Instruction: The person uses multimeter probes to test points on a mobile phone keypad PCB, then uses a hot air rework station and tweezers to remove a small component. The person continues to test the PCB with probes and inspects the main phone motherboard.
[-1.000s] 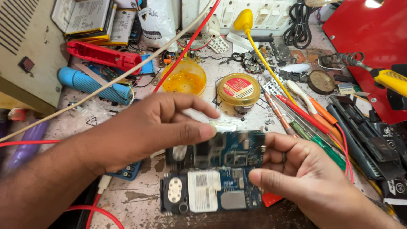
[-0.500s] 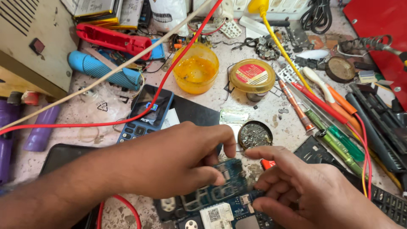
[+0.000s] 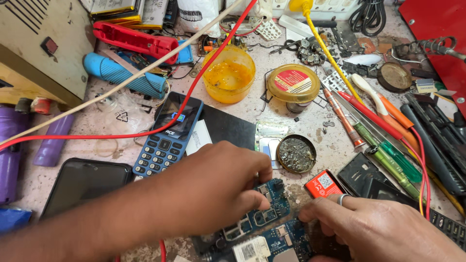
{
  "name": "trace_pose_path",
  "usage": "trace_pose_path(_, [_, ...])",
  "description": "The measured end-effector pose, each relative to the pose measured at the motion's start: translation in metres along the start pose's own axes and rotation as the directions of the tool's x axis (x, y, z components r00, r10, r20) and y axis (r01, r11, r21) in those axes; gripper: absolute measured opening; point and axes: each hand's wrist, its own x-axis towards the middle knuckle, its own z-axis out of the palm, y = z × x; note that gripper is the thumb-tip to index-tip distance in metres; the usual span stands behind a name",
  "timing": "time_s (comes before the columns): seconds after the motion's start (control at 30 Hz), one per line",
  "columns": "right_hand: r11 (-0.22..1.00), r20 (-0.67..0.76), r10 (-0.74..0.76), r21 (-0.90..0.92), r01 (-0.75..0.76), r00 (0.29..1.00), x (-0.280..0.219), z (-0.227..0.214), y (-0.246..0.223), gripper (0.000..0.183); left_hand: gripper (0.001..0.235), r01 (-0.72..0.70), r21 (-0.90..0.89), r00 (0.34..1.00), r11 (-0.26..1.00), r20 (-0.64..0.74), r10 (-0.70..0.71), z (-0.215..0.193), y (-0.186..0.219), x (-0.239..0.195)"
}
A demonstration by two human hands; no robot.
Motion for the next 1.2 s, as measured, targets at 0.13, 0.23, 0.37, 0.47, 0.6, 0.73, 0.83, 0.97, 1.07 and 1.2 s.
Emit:
trace_pose_path(0.13, [0.999,0.016,0.008,-0.053,-0.007,1.0,0.002,0.001,0.001,0.061,0.027,0.14,-0.326,0.974,0.935,0.216,-0.07,-0.007,-0.012,0.012])
trace_pose_path(0.23, [0.997,0.003,-0.008,-0.078,0.008,1.0,0.003,0.002,0.004,0.058,0.028,0.156,-0.512,0.946,0.845,0.324,0.022,-0.005,-0.018,0.015])
trace_pose_path(0.37, [0.995,-0.005,-0.065,-0.071,0.064,0.998,0.007,0.007,0.013,0.048,0.028,0.227,-0.658,0.918,0.717,0.39,0.067,0.004,-0.02,0.017])
trace_pose_path(0.47, [0.994,-0.006,-0.077,-0.079,0.076,0.997,0.01,0.014,0.021,0.045,0.026,0.155,-0.634,0.925,0.757,0.363,0.114,0.003,-0.024,0.018])
trace_pose_path(0.6, [0.987,-0.056,-0.099,-0.134,0.091,0.993,0.012,0.022,0.03,0.044,0.024,0.195,-0.585,0.933,0.787,0.358,0.035,0.006,-0.026,0.02])
trace_pose_path(0.73, [0.986,-0.098,-0.116,-0.134,0.102,0.988,0.012,0.027,0.032,0.045,0.023,0.214,-0.637,0.928,0.741,0.369,0.048,0.006,-0.028,0.021])
trace_pose_path(0.83, [0.983,-0.102,-0.086,-0.172,0.067,0.991,0.013,0.029,0.032,0.044,0.024,0.202,-0.649,0.925,0.733,0.373,0.076,0.006,-0.03,0.022])
trace_pose_path(0.97, [0.965,-0.072,-0.021,-0.263,0.001,0.997,0.013,0.03,0.029,0.043,0.024,0.201,-0.649,0.916,0.733,0.39,0.094,0.004,-0.03,0.023])
trace_pose_path(1.07, [0.971,-0.103,-0.054,-0.239,0.028,0.993,0.013,0.03,0.029,0.044,0.023,0.238,-0.647,0.91,0.725,0.409,0.066,0.003,-0.029,0.023])
trace_pose_path(1.2, [0.97,-0.108,-0.069,-0.238,0.042,0.992,0.013,0.031,0.031,0.043,0.022,0.2,-0.618,0.921,0.76,0.383,0.069,0.001,-0.028,0.023])
